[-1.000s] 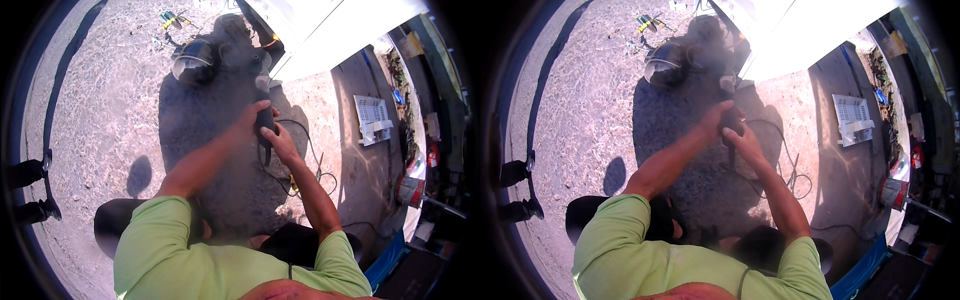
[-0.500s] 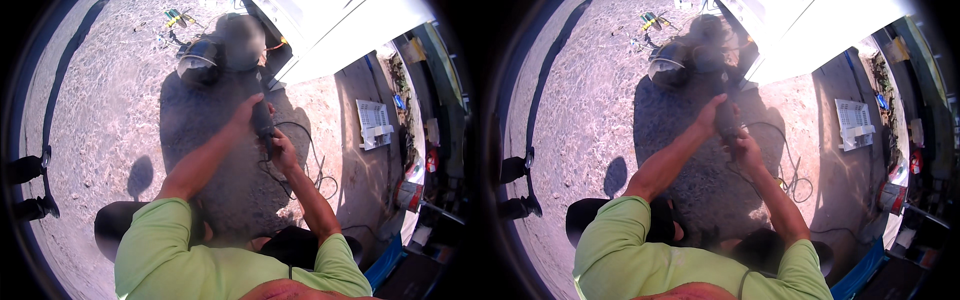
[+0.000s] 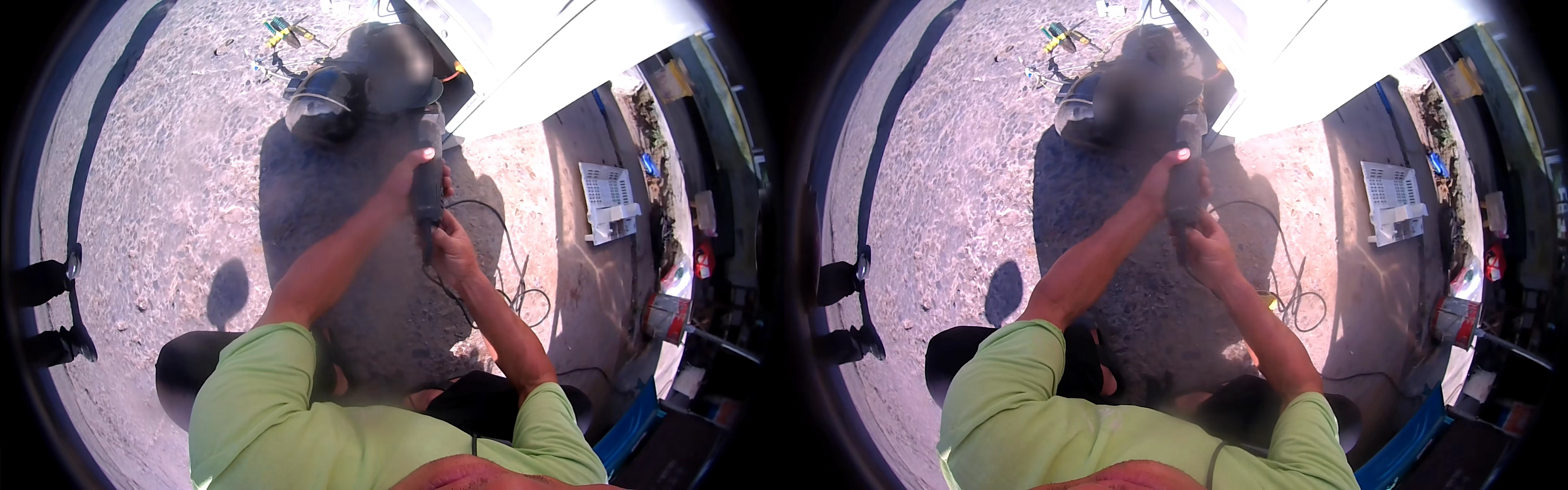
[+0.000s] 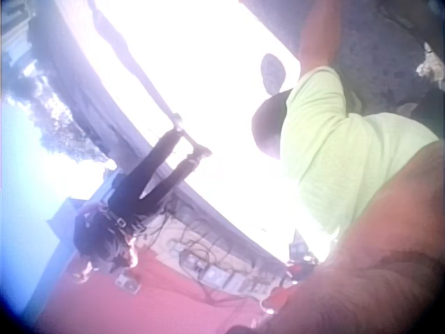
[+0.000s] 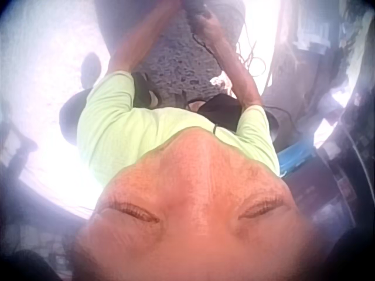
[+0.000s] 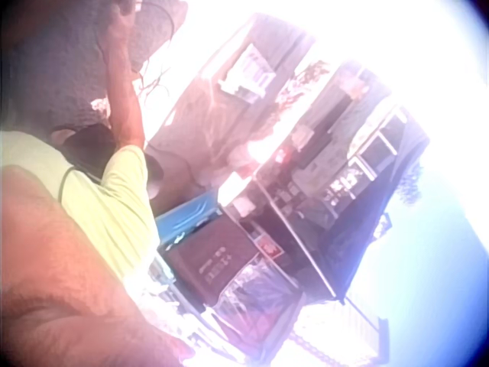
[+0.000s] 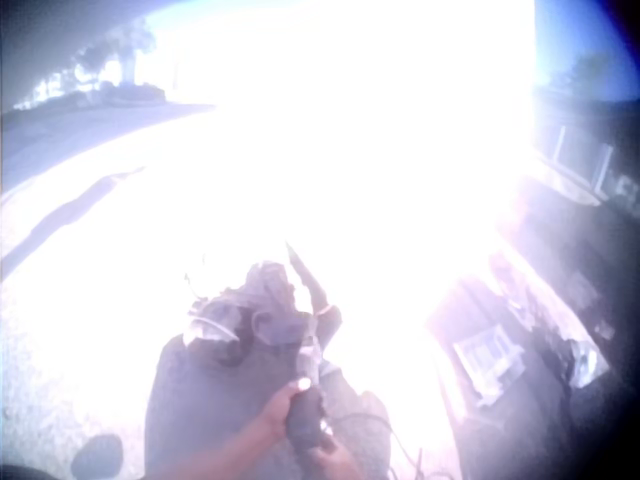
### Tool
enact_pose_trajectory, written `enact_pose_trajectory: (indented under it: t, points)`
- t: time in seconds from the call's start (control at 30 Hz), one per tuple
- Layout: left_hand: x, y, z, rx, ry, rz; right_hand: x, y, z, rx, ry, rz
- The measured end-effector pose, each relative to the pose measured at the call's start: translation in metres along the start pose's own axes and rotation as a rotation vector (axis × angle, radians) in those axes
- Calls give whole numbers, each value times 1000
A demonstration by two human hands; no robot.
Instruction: The person disconnects and strips wires from a black compressor unit using an angle grinder and pliers, then handles the copper wires by hand.
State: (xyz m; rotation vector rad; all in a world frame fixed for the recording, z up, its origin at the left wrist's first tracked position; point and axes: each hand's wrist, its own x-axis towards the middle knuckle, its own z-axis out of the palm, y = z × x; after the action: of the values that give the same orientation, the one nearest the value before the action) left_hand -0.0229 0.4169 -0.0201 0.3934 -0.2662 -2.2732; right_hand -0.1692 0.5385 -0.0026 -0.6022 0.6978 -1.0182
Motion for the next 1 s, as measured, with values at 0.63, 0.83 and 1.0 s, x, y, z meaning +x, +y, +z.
enact_pose_trajectory:
  t: [0.63,0.83,1.0]
  points:
    - [39,38,-3,734,504,374,7,-11,9,-206,186,70]
    - [50,41,-13,811,598,389,8,-14,8,-232,163,58]
    - [58,41,-21,856,623,392,9,-16,8,-238,154,55]
